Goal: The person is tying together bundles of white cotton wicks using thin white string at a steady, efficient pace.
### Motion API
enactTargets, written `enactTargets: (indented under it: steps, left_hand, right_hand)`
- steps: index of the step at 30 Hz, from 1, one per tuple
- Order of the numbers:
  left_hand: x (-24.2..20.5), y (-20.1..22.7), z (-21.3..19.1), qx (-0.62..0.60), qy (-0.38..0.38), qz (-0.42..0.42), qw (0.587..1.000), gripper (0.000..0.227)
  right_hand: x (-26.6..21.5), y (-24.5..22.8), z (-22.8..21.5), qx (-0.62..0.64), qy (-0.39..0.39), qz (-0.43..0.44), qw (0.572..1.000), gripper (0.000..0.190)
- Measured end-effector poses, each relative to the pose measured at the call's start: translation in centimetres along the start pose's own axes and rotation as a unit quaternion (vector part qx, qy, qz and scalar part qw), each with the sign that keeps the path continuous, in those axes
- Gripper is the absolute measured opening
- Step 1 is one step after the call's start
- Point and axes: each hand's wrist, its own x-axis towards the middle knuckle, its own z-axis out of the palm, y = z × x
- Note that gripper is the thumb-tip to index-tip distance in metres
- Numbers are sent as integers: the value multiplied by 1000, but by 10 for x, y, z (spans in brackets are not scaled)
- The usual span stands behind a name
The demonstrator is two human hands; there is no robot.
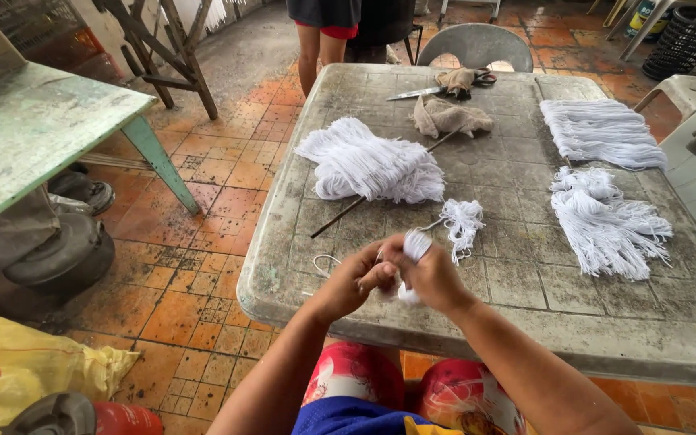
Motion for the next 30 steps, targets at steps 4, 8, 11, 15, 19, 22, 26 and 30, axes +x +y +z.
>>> enactTargets:
  steps: [4, 8, 11, 15, 19, 22, 26, 30]
  left_hand:
    - [1, 17, -38, 95, 59, -167, 980, 28]
    - [-10, 14, -84, 280, 43, -263, 922, 28]
    - [-29, 1, -112, 402, 67, -301, 862, 31]
    - [-40, -19, -144, 493, 188, -206, 824, 16]
    - [-40, -38, -136, 480, 168, -167, 845, 13]
    - [-40, -46, -129, 473, 132, -147, 859, 13]
    - [-38, -52, -119, 509, 117, -131, 843, 12]
    - [-32, -72, -116, 574, 114, -98, 805, 12]
  right_hand:
    - [7, 58, -43, 216, 39, 135, 966, 11]
    - [-3, 87, -65, 410, 85, 296, 859, 7]
    - [-9, 108, -71, 490, 108, 331, 799, 11]
    - [-12, 121, -75, 523, 113, 325, 779, 10]
    - [-14, 129, -76, 518, 108, 322, 785, 10]
    - [-15, 133, -77, 506, 106, 317, 795, 9]
    - [-13, 133, -77, 482, 96, 322, 809, 10]
    - [-15, 144, -81, 455, 70, 331, 824, 10]
